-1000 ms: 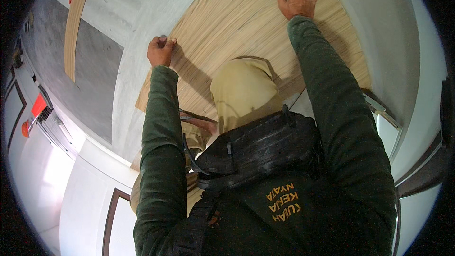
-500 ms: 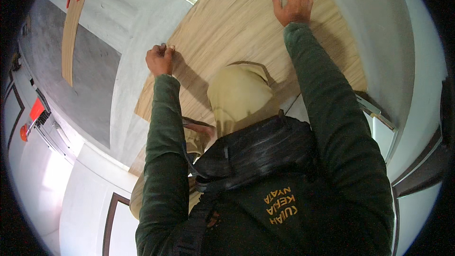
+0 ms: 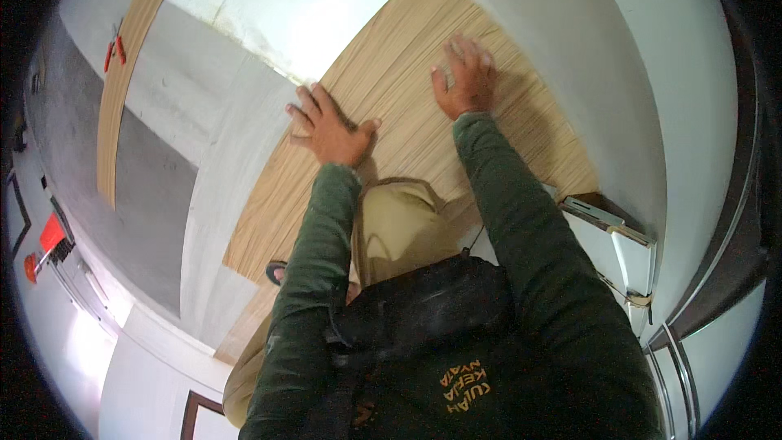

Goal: The person measures and cuts pieces of wood-patterned flooring material using a utility knife and then fits them into place against the wall on the floor.

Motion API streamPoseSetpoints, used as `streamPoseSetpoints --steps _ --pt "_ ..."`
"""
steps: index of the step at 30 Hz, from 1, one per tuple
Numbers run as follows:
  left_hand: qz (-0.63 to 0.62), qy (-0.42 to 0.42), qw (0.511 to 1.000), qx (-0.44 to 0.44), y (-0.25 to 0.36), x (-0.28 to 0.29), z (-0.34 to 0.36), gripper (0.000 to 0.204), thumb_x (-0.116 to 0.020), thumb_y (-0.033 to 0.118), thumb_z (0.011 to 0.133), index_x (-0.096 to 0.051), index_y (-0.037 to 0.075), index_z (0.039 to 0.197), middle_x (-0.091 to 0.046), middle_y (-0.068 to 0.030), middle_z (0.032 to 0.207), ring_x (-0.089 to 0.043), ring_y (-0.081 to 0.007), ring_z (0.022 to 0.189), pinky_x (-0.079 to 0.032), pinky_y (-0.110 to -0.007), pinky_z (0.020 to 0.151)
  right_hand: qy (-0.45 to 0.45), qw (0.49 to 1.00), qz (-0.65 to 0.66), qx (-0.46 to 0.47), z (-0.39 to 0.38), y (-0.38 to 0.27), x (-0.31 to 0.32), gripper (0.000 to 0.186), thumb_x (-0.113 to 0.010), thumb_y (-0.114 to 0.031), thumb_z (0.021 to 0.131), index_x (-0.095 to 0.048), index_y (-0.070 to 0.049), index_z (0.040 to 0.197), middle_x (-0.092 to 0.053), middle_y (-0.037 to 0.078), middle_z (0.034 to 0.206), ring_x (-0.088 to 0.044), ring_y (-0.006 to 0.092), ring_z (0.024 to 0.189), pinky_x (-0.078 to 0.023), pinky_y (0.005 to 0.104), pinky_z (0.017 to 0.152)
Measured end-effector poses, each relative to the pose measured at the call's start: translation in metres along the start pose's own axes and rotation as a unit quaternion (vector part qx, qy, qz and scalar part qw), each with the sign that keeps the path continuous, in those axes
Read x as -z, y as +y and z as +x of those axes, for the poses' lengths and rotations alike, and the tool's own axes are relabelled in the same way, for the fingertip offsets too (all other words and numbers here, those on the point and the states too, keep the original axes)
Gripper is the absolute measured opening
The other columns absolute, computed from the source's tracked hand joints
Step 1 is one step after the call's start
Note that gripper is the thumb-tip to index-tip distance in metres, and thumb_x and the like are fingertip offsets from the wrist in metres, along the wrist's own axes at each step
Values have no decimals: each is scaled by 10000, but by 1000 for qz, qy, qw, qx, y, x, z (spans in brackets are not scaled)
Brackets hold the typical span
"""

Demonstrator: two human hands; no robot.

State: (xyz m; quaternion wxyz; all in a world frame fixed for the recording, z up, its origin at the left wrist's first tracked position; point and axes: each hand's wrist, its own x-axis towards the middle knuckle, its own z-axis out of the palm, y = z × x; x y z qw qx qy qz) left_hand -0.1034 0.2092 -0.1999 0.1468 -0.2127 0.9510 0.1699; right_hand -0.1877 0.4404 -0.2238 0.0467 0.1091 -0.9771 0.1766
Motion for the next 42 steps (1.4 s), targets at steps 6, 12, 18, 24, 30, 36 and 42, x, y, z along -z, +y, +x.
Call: streamPoseSetpoints --steps 6,12,18,24,30,36,42 --pt "33 -28 999 -11 2 1 0 1259 -735 697 621 -131 125 1566 -62 -145 1635 78 -512 1453 -19 -814 1000 13 1000 16 -5 2 -3 3 462 -682 -273 829 -614 -74 1240 -454 83 1378 -384 355 1312 -294 529 1114" --pt "35 -25 999 -25 -1 -4 -1 1241 -733 687 629 -119 161 1570 -56 -160 1631 98 -549 1433 -14 -846 957 16 1000 15 -13 0 -4 4 470 -687 -275 829 -613 -67 1244 -453 76 1374 -389 341 1306 -297 529 1116" --pt "35 -50 998 -14 4 1 1 1277 -798 590 618 -81 135 1572 22 -167 1632 167 -543 1421 7 -841 965 21 999 15 -21 0 -3 1 490 -682 -305 789 -612 -106 1231 -472 52 1380 -402 301 1310 -301 537 1088" --pt "33 -54 998 -28 6 6 -1 1381 -781 729 518 -103 144 1571 5 -188 1627 121 -554 1426 -2 -851 939 24 999 8 -23 1 -5 2 472 -672 -282 791 -615 -93 1219 -485 61 1374 -414 315 1288 -306 527 1089" --pt "39 -42 998 -25 5 2 0 1428 -814 704 474 -109 118 1568 23 -203 1624 144 -559 1419 14 -847 940 5 999 22 -31 2 -8 5 448 -659 -245 849 -600 -91 1266 -481 63 1383 -389 323 1314 -311 533 1106" --pt "39 -40 997 -47 3 2 -2 1468 -794 754 451 -97 98 1565 18 -223 1618 117 -576 1415 14 -849 931 -7 999 8 -34 3 -8 7 452 -648 -245 859 -586 -92 1279 -461 69 1398 -386 340 1314 -300 544 1112" --pt "54 -61 996 -42 8 5 -3 1488 -815 733 444 -81 82 1563 41 -238 1614 132 -573 1414 23 -847 930 -13 999 13 -37 2 -5 7 473 -644 -257 857 -568 -91 1293 -438 82 1420 -376 349 1324 -283 549 1122"
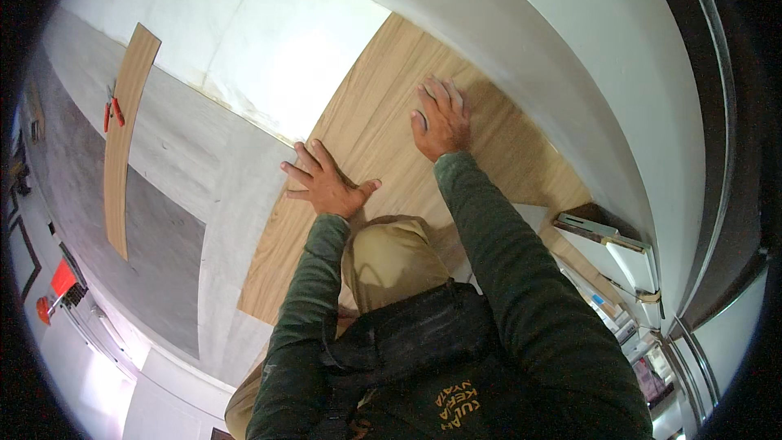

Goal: The person measures and cuts pieces of wood-patterned flooring material using a utility knife and then fits them into place against the wall on the floor.

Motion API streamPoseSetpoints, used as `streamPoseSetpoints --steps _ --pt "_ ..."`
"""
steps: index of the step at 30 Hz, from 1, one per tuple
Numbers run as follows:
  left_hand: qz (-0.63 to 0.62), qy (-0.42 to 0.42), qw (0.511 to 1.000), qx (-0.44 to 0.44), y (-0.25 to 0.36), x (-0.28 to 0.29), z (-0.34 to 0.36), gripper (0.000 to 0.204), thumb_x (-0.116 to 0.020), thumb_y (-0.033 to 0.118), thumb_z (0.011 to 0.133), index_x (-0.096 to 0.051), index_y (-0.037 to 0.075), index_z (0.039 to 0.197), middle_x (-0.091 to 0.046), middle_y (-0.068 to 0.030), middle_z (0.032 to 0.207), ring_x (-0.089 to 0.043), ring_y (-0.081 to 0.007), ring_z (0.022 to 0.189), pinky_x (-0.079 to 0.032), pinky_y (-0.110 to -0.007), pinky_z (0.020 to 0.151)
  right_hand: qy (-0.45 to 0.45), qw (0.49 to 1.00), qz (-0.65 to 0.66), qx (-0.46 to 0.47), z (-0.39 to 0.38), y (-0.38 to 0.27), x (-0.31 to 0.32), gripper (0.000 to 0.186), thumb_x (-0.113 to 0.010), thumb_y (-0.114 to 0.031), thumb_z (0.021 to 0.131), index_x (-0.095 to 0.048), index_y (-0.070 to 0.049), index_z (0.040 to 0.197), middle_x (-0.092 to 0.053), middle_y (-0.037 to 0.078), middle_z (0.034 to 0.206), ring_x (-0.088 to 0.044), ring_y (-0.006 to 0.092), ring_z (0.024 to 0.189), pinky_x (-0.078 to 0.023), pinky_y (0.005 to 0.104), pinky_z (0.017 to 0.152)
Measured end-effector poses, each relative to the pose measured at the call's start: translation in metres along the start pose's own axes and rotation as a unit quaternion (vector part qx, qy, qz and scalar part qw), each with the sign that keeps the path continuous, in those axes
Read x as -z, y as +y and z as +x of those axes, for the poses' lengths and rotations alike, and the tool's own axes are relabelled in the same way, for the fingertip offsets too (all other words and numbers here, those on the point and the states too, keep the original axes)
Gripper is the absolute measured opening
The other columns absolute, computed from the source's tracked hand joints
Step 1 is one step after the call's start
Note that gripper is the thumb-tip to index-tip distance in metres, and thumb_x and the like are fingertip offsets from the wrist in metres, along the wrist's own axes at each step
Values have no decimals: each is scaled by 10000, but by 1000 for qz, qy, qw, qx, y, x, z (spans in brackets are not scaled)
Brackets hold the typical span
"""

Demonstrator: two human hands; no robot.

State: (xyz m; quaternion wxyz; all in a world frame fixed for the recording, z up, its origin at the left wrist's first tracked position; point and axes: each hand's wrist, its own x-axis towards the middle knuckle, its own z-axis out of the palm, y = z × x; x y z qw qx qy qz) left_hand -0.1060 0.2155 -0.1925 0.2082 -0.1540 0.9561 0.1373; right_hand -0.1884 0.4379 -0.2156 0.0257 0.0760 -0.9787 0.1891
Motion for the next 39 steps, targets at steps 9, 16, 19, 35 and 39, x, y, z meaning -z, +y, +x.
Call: streamPoseSetpoints --steps 9,16,19,35,39 --pt "-6 -27 1000 15 -2 12 2 1462 -836 688 464 -96 67 1561 67 -260 1604 167 -575 1403 52 -849 934 -9 1000 -20 8 0 2 -13 457 -647 -244 860 -568 -115 1291 -458 84 1425 -392 349 1327 -279 523 1132" --pt "-73 16 996 -58 -37 3 -22 1445 -850 640 499 -66 46 1557 79 -275 1597 141 -509 1443 18 -789 1024 9 998 -51 35 4 1 -12 410 -619 -230 870 -598 -97 1258 -478 93 1407 -396 359 1323 -302 523 1113" --pt "-53 21 998 -28 -73 -10 -53 1463 -831 688 470 -87 47 1555 66 -306 1586 113 -515 1448 -14 -778 1033 38 997 -50 46 0 6 -16 494 -614 -281 852 -558 -88 1303 -481 118 1420 -421 374 1313 -284 569 1100" --pt "29 -52 997 47 -105 14 -78 1419 -908 584 406 -178 190 1557 8 -238 1610 29 -521 1453 -129 -792 1019 14 998 -53 30 -4 9 -17 447 -620 -265 873 -586 -116 1293 -432 60 1475 -332 345 1385 -235 540 1139" --pt "23 -11 999 24 -111 11 -80 1420 -911 588 390 -199 189 1552 -3 -231 1612 15 -527 1450 -147 -797 1009 16 999 -40 26 -4 1 -13 470 -621 -310 882 -572 -122 1310 -427 58 1479 -327 348 1387 -230 541 1141"
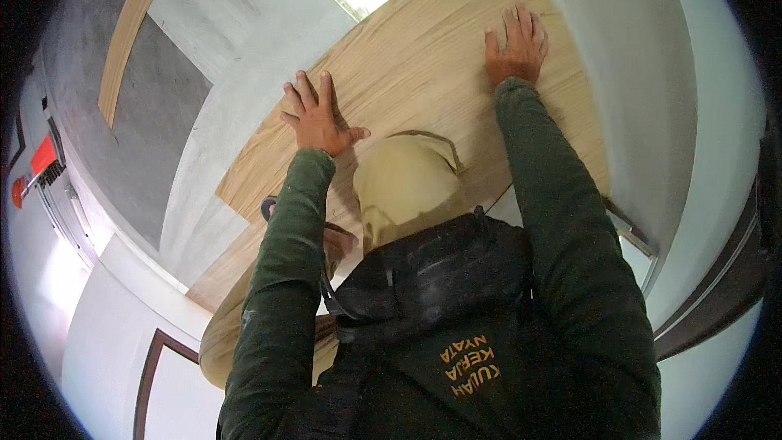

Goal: The person measures and cuts pieces of wood-patterned flooring material using a utility knife and then fits them into place against the wall on the floor.

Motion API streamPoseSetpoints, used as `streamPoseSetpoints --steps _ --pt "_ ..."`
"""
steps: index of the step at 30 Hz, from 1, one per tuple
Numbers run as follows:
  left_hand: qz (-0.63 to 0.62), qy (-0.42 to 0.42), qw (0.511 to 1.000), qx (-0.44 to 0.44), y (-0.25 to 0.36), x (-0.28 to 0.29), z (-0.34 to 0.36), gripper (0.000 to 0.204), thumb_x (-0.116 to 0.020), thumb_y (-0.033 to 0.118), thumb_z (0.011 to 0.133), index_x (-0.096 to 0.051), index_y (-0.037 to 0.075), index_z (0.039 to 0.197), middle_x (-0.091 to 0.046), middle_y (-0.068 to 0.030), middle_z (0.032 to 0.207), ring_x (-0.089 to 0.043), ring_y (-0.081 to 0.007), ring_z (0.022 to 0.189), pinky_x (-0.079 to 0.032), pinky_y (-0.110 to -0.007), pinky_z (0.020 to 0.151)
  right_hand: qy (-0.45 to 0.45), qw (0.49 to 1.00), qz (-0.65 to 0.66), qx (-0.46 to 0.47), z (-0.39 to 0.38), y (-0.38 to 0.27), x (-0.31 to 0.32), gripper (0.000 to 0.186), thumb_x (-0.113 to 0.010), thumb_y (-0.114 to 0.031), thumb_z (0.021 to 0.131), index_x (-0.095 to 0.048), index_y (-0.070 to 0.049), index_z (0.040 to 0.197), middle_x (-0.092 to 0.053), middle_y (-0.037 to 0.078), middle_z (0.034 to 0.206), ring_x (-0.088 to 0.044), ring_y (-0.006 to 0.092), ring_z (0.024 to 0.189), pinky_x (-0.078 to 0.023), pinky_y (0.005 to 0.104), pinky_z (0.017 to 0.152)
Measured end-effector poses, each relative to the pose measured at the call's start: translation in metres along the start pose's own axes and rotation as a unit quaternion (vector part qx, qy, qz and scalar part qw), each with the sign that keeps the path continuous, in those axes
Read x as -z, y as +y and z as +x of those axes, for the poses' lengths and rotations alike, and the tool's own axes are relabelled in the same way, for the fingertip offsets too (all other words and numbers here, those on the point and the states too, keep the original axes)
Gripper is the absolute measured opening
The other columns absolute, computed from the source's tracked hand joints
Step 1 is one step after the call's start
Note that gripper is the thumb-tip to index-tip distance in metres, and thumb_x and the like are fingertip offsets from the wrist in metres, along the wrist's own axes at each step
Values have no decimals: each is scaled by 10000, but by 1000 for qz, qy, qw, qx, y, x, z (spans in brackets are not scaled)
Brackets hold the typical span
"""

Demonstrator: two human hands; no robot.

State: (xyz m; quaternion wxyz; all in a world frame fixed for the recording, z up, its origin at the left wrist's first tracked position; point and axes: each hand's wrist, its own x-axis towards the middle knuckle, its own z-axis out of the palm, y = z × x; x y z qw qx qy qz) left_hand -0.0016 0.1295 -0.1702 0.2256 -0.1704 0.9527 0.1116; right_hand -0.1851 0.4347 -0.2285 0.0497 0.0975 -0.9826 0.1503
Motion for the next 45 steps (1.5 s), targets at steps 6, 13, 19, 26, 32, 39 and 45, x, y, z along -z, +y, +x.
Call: streamPoseSetpoints --steps 6,13,19,26,32,39,45 --pt "-2 -47 999 24 6 1 5 1415 -910 574 430 -159 189 1566 38 -232 1613 74 -501 1458 -107 -777 1039 -3 1000 -19 11 2 5 -1 552 -618 -367 878 -523 -124 1364 -415 67 1490 -329 349 1390 -220 548 1146" --pt "13 -29 999 8 6 3 0 1389 -920 525 439 -170 174 1555 -16 -252 1605 7 -516 1454 -150 -792 1025 -22 999 -24 12 3 5 1 595 -591 -403 869 -504 -121 1386 -391 81 1522 -348 329 1399 -252 562 1108" --pt "13 -29 1000 2 6 6 -2 1417 -918 547 405 -179 174 1554 -33 -245 1604 -3 -505 1457 -162 -780 1038 -45 999 -20 -1 3 5 8 580 -577 -411 888 -502 -136 1393 -355 51 1549 -329 324 1411 -246 562 1110" --pt "10 -4 1000 -6 1 2 -3 1415 -913 566 385 -205 185 1550 -54 -238 1605 -19 -498 1458 -175 -774 1041 -44 999 2 0 4 6 8 574 -590 -401 885 -508 -144 1391 -386 43 1532 -336 325 1406 -248 561 1107" --pt "10 4 1000 -17 -5 -3 -4 1407 -890 612 395 -210 187 1551 -58 -245 1602 -19 -499 1459 -170 -774 1037 -57 998 9 -9 4 4 10 565 -577 -397 903 -500 -146 1403 -374 33 1541 -321 315 1417 -219 552 1127" --pt "5 8 1000 -18 -4 -4 -4 1408 -891 603 399 -198 201 1557 -49 -239 1604 -33 -504 1457 -166 -771 1040 -80 997 8 -13 4 4 13 561 -559 -395 934 -485 -134 1425 -349 21 1559 -283 309 1441 -164 531 1162" --pt "2 6 1000 -16 -4 -3 -4 1397 -897 592 408 -202 208 1557 -44 -239 1604 -41 -506 1455 -174 -770 1040 -87 996 2 -11 3 6 12 574 -544 -420 940 -473 -142 1437 -347 20 1562 -278 303 1446 -142 524 1174"
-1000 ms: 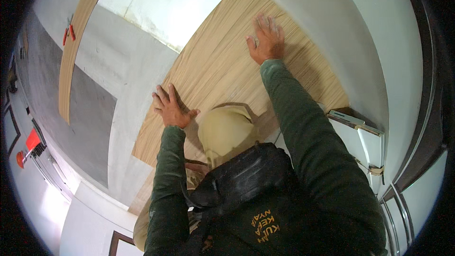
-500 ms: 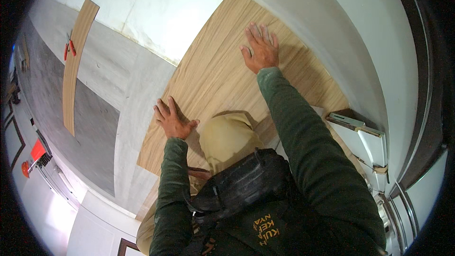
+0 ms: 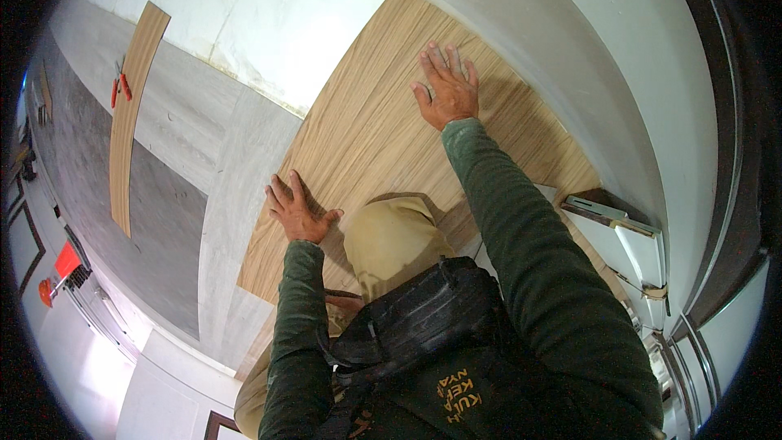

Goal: The person measures and cuts pieces of wood-patterned flooring material using a utility knife and then fits them into place against the wall on the floor.

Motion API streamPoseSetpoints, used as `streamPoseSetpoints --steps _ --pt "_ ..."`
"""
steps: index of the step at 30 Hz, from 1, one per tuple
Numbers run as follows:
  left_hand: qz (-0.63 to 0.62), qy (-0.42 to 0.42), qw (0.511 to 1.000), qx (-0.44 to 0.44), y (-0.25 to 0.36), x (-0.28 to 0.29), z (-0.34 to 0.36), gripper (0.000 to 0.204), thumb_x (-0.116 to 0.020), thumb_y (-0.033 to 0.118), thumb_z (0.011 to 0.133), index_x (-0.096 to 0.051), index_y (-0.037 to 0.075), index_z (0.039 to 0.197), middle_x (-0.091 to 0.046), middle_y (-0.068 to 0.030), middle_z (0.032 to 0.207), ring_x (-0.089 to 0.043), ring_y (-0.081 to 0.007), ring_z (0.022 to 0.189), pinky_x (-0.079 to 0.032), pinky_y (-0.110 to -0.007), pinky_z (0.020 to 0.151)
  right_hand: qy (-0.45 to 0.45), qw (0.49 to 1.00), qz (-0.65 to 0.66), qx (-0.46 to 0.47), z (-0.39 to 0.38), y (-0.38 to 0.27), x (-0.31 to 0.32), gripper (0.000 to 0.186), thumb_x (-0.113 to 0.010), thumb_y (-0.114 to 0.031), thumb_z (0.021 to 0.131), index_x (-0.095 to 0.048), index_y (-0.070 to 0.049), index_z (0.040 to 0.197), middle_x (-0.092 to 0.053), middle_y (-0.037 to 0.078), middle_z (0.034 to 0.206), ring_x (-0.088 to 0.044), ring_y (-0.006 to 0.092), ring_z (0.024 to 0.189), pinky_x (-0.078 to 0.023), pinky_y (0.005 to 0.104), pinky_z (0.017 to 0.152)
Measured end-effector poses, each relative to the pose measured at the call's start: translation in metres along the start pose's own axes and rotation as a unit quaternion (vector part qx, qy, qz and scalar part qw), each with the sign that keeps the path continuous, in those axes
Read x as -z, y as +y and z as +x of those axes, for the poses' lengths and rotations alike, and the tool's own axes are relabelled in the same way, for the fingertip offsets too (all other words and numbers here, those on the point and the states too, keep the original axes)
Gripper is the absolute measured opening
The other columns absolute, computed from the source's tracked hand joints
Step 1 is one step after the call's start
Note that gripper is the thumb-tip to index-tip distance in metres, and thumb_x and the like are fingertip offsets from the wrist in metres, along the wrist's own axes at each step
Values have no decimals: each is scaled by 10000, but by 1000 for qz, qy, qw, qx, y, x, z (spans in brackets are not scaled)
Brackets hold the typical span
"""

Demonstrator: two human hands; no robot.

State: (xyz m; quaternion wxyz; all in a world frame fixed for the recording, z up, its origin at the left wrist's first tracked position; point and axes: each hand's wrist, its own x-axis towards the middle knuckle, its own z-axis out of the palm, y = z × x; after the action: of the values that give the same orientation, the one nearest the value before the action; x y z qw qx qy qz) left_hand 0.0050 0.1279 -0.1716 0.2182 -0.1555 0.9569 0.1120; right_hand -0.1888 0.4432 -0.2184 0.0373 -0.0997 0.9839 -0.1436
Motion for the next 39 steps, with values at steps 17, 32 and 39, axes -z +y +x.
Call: streamPoseSetpoints --steps 17,32,39 --pt "4 -10 1000 7 5 6 0 1373 -899 573 423 -217 194 1553 -56 -249 1599 -58 -506 1451 -164 -715 1085 -9 1000 -3 8 0 2 0 566 -512 -436 954 -459 -162 1447 -339 7 1566 -271 305 1448 -137 525 1177" --pt "-32 16 999 -30 -4 2 -2 1374 -941 481 442 -178 242 1560 -21 -206 1609 3 -489 1460 -161 -771 1054 -14 1000 -6 19 -2 3 0 588 -520 -442 947 -454 -146 1450 -344 16 1565 -279 340 1439 -135 547 1166" --pt "-14 6 1000 -24 -4 3 -1 1344 -913 533 449 -215 210 1551 -48 -240 1598 -31 -500 1453 -167 -751 1059 -21 1000 0 14 0 0 4 584 -525 -444 945 -461 -142 1441 -356 9 1553 -280 320 1439 -156 547 1162"
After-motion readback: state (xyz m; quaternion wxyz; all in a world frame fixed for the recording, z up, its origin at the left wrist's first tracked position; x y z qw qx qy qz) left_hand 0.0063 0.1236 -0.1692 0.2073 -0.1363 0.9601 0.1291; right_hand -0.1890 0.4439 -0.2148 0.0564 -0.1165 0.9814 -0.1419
